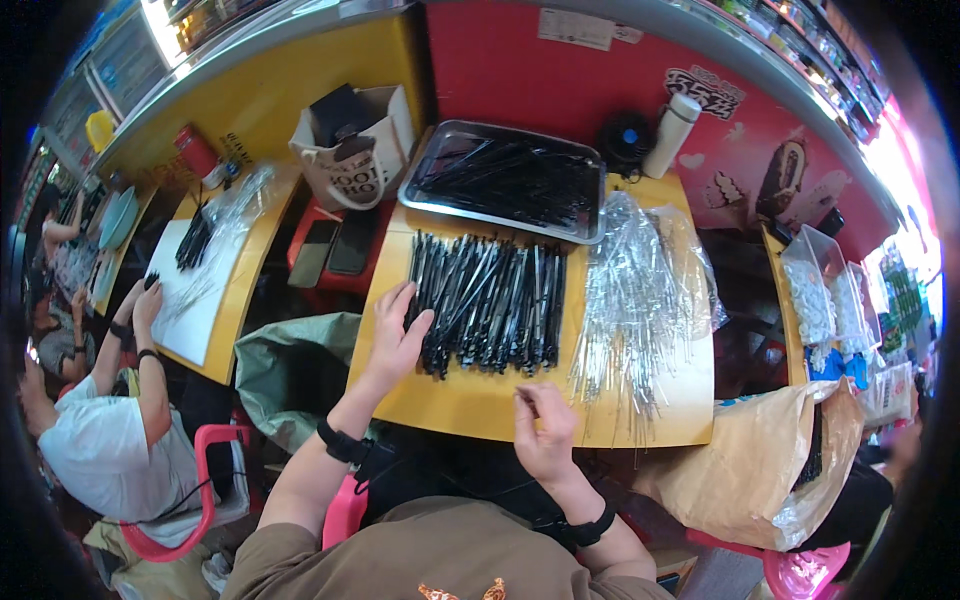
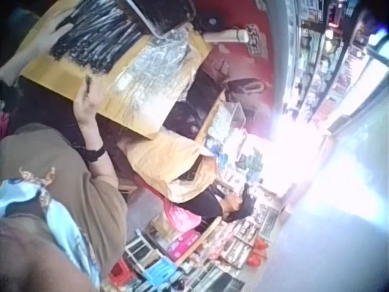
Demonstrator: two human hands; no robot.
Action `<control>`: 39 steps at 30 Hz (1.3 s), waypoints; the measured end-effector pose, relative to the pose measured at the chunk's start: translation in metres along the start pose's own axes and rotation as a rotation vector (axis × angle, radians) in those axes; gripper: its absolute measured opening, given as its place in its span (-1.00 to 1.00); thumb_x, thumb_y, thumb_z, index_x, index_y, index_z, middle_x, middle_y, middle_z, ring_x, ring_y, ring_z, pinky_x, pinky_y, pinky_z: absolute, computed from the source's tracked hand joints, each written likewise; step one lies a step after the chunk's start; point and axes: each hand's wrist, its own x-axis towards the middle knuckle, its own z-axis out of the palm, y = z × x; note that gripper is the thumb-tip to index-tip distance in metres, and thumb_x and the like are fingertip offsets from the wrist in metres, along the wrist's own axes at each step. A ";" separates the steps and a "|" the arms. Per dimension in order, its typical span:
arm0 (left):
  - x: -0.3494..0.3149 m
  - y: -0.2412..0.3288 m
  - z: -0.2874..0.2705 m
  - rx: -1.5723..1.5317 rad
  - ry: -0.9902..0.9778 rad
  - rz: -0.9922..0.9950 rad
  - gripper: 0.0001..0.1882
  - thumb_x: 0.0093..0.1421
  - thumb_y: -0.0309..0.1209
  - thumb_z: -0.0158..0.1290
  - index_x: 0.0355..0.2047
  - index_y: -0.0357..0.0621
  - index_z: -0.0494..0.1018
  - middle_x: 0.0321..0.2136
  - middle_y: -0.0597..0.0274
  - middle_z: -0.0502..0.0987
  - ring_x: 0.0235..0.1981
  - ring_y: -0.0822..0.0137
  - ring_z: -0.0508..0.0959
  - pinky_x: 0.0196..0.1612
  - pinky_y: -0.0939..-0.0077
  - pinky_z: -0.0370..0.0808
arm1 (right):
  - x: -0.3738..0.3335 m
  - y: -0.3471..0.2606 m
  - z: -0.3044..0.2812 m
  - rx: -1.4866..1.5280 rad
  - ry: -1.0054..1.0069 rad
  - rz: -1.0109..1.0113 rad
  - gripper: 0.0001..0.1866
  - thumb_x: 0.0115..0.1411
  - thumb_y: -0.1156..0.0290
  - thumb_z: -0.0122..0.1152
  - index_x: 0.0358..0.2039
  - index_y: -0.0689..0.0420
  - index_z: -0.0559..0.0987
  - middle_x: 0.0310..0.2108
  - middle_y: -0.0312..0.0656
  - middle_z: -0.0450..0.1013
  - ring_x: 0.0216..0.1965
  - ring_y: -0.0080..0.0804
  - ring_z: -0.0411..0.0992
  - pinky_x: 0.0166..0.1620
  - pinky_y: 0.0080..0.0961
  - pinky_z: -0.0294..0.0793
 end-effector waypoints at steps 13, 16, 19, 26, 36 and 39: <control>0.008 -0.007 -0.022 -0.871 -0.016 -0.406 -0.48 0.32 -0.33 -0.07 0.21 -0.36 0.15 0.18 -0.01 0.27 0.23 0.25 0.22 0.24 0.45 0.14 | 0.169 0.026 -0.034 -0.151 -0.169 -0.075 -0.85 0.06 0.53 0.14 -0.33 0.27 0.54 -0.47 -0.13 0.48 -0.43 -0.42 0.47 -0.35 -0.55 0.42; 0.005 -0.009 -0.021 -0.836 0.013 -0.393 -0.53 0.35 -0.32 -0.13 0.20 -0.29 0.20 0.17 0.07 0.31 0.19 0.29 0.28 0.19 0.39 0.21 | 0.228 0.067 -0.015 -0.313 -0.214 -0.034 -0.82 -0.01 0.47 0.12 -0.37 0.25 0.56 -0.38 0.02 0.50 -0.32 -0.11 0.50 -0.25 -0.34 0.46; 0.004 -0.014 -0.017 -0.825 0.008 -0.367 -0.54 0.34 -0.36 -0.12 0.19 -0.31 0.20 0.16 0.06 0.31 0.19 0.29 0.29 0.21 0.40 0.19 | 0.273 0.088 0.009 -0.448 -0.255 -0.091 -0.76 -0.02 0.46 0.10 -0.30 0.21 0.56 -0.29 0.02 0.50 -0.21 -0.06 0.47 -0.12 -0.26 0.44; 0.004 -0.011 -0.020 -0.855 0.009 -0.370 -0.54 0.31 -0.43 -0.08 0.17 -0.37 0.20 0.14 0.06 0.34 0.19 0.30 0.28 0.23 0.45 0.16 | 0.317 0.102 0.066 -0.798 -0.443 -0.282 -0.66 -0.05 0.60 0.04 -0.22 0.11 0.57 -0.17 -0.15 0.45 -0.06 -0.14 0.37 -0.02 -0.28 0.41; 0.004 0.000 -0.025 -0.865 -0.023 -0.414 -0.56 0.30 -0.45 -0.08 0.16 -0.35 0.23 0.11 0.12 0.36 0.10 0.40 0.35 0.15 0.54 0.24 | 0.309 0.101 0.069 -0.925 -0.448 -0.512 -0.76 -0.01 0.52 0.07 -0.27 0.13 0.53 -0.26 -0.16 0.43 -0.11 -0.19 0.37 -0.09 -0.30 0.38; 0.007 -0.003 -0.026 -0.865 -0.042 -0.415 -0.56 0.30 -0.44 -0.07 0.16 -0.34 0.23 0.08 0.16 0.38 0.00 0.46 0.39 0.09 0.59 0.28 | 0.311 0.103 0.067 -0.927 -0.477 -0.499 -0.75 -0.05 0.54 0.09 -0.28 0.13 0.52 -0.26 -0.15 0.43 -0.11 -0.18 0.37 -0.10 -0.30 0.36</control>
